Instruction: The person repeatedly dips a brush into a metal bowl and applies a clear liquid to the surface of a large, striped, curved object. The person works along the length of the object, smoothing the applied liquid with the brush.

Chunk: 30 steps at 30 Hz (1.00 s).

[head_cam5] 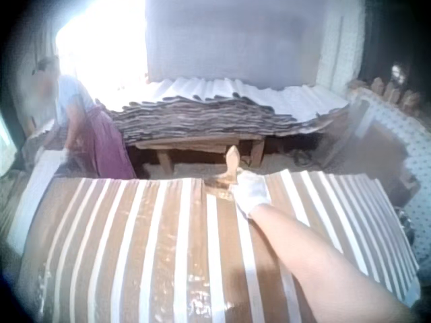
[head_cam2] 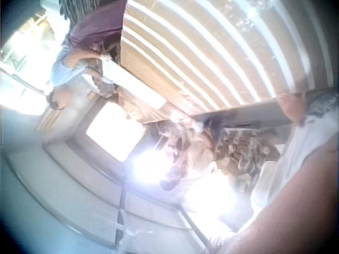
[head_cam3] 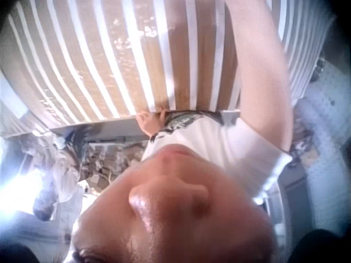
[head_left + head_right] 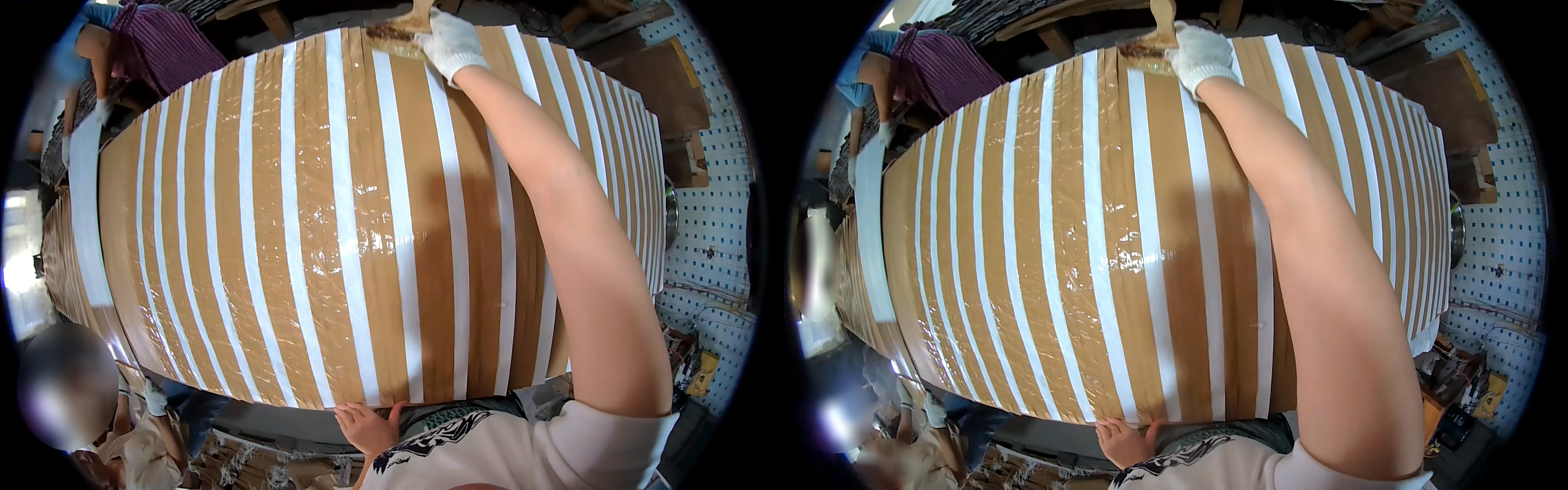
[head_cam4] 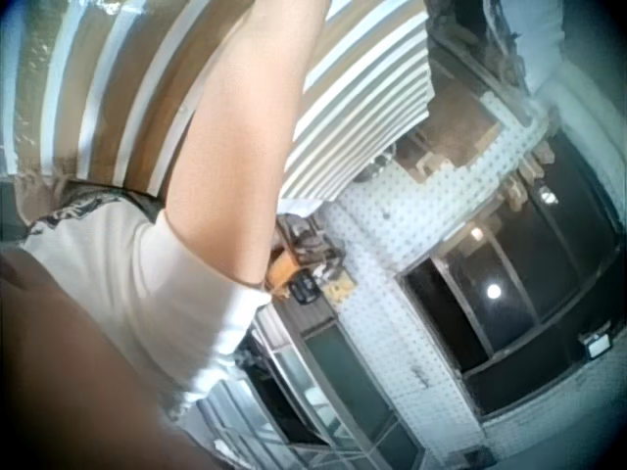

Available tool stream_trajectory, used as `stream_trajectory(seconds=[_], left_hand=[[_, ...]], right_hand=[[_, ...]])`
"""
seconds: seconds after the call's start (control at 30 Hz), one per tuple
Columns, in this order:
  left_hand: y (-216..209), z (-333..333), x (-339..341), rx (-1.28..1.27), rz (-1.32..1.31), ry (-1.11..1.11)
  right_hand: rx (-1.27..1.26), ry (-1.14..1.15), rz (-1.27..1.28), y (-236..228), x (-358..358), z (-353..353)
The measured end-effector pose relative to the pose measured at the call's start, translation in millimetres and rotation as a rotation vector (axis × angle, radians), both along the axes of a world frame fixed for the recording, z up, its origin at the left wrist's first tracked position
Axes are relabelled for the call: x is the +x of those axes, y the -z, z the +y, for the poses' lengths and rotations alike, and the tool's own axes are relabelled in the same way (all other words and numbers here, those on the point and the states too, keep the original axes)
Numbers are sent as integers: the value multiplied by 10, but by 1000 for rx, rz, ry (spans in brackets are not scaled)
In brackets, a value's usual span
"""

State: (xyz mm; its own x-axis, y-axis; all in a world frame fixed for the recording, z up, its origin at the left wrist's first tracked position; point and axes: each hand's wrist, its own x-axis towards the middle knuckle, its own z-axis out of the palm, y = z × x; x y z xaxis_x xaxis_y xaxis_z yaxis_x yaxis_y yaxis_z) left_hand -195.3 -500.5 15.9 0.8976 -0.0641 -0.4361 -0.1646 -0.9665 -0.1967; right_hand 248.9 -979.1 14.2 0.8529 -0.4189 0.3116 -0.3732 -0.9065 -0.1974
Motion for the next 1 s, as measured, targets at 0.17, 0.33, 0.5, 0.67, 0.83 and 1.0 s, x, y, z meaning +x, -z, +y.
stream_trajectory(seconds=[0.17,0.33,0.5,0.67,0.83,1.0], left_hand=[[70,112,-50,-140,-78,62],[53,100,54,-119,-163,166],[12,85,-13,-74,-58,84],[0,70,-32,-75,-62,66],[-43,72,11,-24,68,79],[-31,57,-63,-7,-5,68]], right_hand=[[227,-64,-81,-103,-407,291],[73,-494,-8,100,-1848,573],[380,-638,72,-127,-3740,1516],[386,-669,128,-222,-4915,2113],[-360,-732,711,-497,-4289,1478],[125,-395,25,-240,-4617,1790]])
